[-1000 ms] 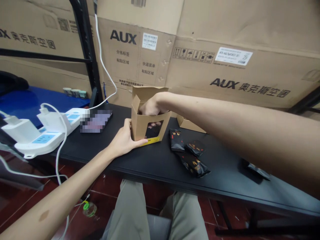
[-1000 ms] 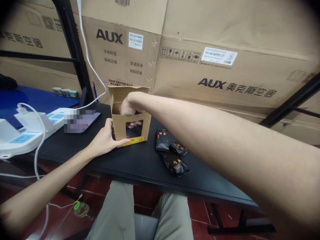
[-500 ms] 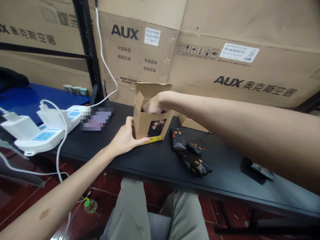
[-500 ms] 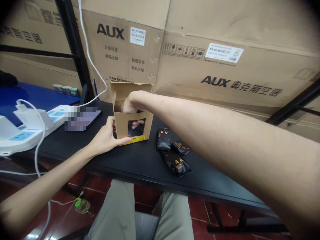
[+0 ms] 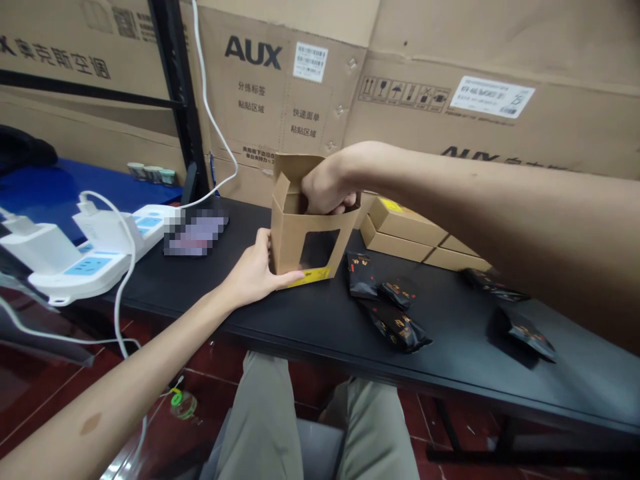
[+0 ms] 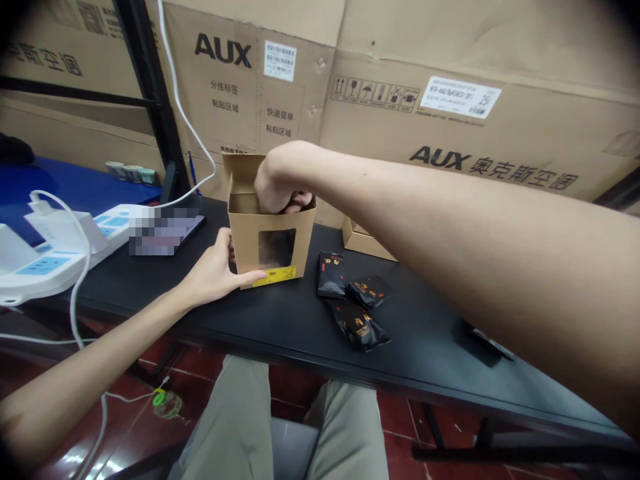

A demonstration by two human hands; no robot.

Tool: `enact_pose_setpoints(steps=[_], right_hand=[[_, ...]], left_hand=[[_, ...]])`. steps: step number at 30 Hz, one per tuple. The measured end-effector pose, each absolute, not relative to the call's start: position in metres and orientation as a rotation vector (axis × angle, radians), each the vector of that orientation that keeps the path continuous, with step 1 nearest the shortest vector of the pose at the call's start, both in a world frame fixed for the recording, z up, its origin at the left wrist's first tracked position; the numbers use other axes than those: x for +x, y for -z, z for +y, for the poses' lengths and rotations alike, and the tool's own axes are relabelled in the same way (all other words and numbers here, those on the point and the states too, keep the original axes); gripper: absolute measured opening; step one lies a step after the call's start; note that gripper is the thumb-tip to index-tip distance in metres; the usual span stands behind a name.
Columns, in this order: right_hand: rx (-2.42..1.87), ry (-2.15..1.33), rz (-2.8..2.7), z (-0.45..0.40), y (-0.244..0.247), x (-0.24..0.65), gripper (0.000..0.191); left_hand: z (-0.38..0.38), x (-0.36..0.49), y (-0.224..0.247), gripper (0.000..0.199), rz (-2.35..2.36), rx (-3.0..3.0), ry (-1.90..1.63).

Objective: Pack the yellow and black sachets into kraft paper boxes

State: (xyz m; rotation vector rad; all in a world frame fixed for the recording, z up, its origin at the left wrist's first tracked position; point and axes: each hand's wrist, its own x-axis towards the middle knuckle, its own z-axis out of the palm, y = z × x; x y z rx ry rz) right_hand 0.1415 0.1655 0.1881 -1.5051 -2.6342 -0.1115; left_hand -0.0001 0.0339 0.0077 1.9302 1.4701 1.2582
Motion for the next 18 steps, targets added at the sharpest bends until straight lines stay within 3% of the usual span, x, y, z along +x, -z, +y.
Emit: enact_pose_setpoints(steps=[4, 8, 12, 15, 18], right_hand=[[-1.813, 0.012, -2.824, 0.135, -0.190, 0.133, 0.044], [-1.915, -0.478, -2.720, 0.104, -0.184, 0.127, 0.040], [-1.710, -0.762, -2.767, 0.094, -0.181, 0.136, 0.021], [-1.569, -0.813, -2.915, 0.095, -0.179, 0.141, 0.019], [-1.720, -1.013, -2.990, 0.093, -0.177, 0.138, 0.018]], left_hand=[[0.032, 0.002, -0.013, 0.074, 1.491, 1.922, -1.231], [0.030, 0.003, -0.017, 0.071, 1.532, 1.942, -1.213], [0.030, 0.003, -0.016, 0.071, 1.528, 1.967, -1.210], [0.031, 0.003, -0.016, 0.072, 1.527, 1.978, -1.202], [0.030, 0.003, -0.017, 0.071, 1.547, 1.981, -1.186]])
